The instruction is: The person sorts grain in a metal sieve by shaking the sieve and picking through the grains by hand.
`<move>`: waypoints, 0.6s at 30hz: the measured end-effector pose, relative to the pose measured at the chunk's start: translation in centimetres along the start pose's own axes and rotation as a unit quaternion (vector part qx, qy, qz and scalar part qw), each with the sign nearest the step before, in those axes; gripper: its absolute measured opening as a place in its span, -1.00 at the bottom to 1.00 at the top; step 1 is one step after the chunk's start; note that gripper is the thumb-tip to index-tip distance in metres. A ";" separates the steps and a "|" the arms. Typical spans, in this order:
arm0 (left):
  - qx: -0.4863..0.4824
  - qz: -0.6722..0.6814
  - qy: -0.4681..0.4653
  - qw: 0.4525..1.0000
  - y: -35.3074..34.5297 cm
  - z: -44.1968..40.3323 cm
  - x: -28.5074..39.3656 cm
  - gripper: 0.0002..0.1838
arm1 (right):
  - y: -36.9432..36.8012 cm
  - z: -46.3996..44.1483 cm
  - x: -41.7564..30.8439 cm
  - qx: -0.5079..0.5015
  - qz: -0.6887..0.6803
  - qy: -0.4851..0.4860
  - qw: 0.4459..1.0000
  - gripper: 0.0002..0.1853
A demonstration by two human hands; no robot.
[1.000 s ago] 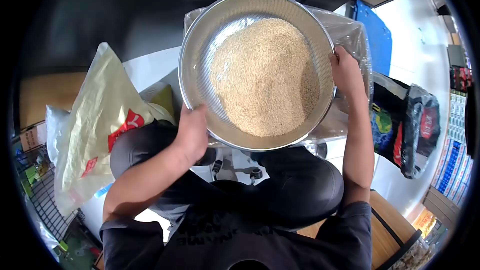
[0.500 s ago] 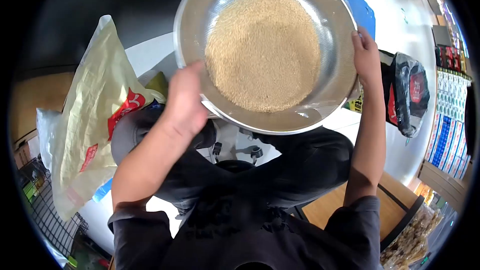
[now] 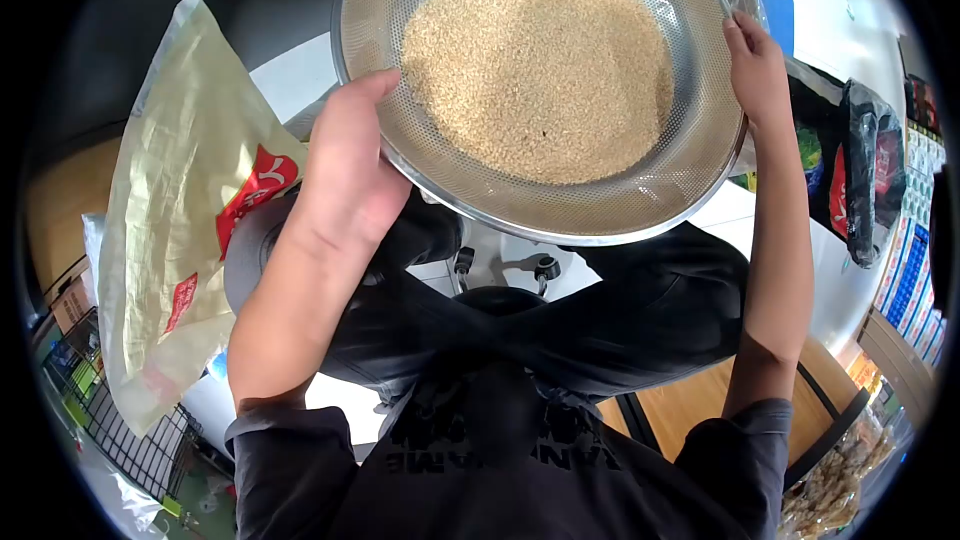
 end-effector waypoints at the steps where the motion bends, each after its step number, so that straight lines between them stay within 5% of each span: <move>1: -0.011 0.001 0.001 1.000 -0.1 -0.1 -0.2 -0.55 | -0.2 -0.1 0.5 -0.007 0.007 -0.002 1.000 -0.58; 15: -0.012 -0.030 0.021 0.999 -0.3 0.6 -1.7 -0.62 | -1.4 -3.0 4.6 -0.068 0.000 -0.017 0.998 -0.57; 18: -0.025 0.001 0.034 0.999 -0.1 -0.2 -0.3 -0.61 | -1.9 -2.0 3.8 0.011 0.048 0.033 0.998 -0.57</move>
Point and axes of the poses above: each hand's wrist, its own z-axis away from the middle knuckle, its own y-axis out of the back of the hand, x = y × z, the point moved 3 cm from there along -z, towards the middle knuckle, and after that the axes turned 15 degrees about -y, right-handed, at the moved point
